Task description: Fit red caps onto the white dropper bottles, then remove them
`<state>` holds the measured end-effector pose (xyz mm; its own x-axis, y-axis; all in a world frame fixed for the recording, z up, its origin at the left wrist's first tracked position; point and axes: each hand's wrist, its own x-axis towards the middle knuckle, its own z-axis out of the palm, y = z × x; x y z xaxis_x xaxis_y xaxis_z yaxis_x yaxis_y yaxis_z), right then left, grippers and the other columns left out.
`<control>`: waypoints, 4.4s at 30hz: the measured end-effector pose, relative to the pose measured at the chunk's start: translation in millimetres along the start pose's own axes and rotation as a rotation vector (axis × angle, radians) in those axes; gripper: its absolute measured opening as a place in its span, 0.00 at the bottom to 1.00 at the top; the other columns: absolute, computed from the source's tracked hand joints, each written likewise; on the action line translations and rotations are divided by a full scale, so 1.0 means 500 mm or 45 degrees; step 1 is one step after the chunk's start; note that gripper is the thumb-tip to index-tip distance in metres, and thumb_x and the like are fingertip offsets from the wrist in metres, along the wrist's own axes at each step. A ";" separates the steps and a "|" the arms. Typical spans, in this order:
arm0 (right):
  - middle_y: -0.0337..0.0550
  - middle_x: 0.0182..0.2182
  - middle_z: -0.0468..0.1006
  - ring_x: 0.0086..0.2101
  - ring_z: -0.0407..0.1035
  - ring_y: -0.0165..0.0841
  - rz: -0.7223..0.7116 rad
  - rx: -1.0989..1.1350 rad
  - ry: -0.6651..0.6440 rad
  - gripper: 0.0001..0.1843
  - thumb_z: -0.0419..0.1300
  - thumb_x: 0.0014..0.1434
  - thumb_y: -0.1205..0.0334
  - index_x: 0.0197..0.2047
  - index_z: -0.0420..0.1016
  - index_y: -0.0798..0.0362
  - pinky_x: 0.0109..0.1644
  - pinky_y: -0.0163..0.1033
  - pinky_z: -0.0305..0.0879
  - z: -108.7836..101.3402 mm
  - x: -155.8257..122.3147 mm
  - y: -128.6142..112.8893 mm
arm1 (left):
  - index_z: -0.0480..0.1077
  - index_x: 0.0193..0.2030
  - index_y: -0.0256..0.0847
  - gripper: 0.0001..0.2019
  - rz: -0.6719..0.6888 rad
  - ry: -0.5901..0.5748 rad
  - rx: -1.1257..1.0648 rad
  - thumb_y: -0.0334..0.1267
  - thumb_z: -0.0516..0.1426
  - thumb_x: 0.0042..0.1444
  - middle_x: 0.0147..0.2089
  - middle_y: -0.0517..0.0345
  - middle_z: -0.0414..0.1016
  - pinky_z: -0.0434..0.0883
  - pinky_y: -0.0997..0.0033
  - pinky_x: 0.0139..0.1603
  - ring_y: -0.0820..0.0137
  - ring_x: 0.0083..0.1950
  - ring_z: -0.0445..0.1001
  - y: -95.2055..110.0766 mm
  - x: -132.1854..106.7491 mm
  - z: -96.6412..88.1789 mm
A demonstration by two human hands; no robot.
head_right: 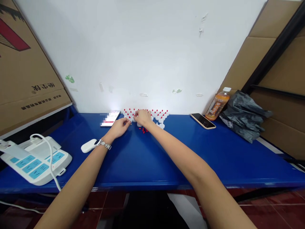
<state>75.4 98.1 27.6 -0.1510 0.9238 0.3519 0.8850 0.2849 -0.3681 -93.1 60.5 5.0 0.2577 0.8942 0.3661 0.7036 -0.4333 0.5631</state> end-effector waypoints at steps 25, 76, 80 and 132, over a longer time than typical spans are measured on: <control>0.24 0.17 0.66 0.15 0.55 0.24 -0.053 1.412 -0.241 0.25 0.65 0.56 0.43 0.46 0.59 0.46 0.20 0.28 0.51 -0.075 -0.185 0.072 | 0.60 0.33 0.41 0.19 0.196 -0.119 -0.637 0.51 0.43 0.70 0.28 0.62 0.64 0.61 0.71 0.32 0.72 0.29 0.62 0.132 -0.039 0.092; 0.34 0.13 0.55 0.16 0.48 0.26 0.281 1.206 0.014 0.20 0.49 0.58 0.55 0.17 0.52 0.49 0.21 0.33 0.48 -0.089 -0.178 0.025 | 0.57 0.21 0.41 0.26 0.023 0.117 -1.014 0.55 0.50 0.65 0.18 0.64 0.58 0.59 0.72 0.26 0.75 0.21 0.57 0.179 -0.035 0.122; 0.39 0.19 0.69 0.24 0.64 0.32 0.085 0.606 0.268 0.16 0.51 0.60 0.53 0.23 0.65 0.51 0.30 0.34 0.56 -0.088 -0.193 0.015 | 0.59 0.23 0.40 0.20 -0.265 0.117 -1.377 0.48 0.54 0.63 0.19 0.65 0.59 0.60 0.74 0.24 0.77 0.22 0.58 0.186 -0.030 0.132; 0.39 0.35 0.76 0.24 0.61 0.27 -0.089 0.723 0.004 0.12 0.57 0.62 0.53 0.42 0.73 0.52 0.32 0.35 0.59 -0.084 -0.184 0.091 | 0.73 0.40 0.40 0.12 0.193 0.012 -0.104 0.45 0.54 0.64 0.40 0.53 0.76 0.69 0.63 0.45 0.65 0.39 0.71 0.057 -0.003 0.049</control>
<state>148.2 15.4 14.6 -0.1986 0.8971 0.3947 0.4975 0.4392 -0.7481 -57.2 49.3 2.5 0.3507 0.8168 0.4580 0.6006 -0.5715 0.5592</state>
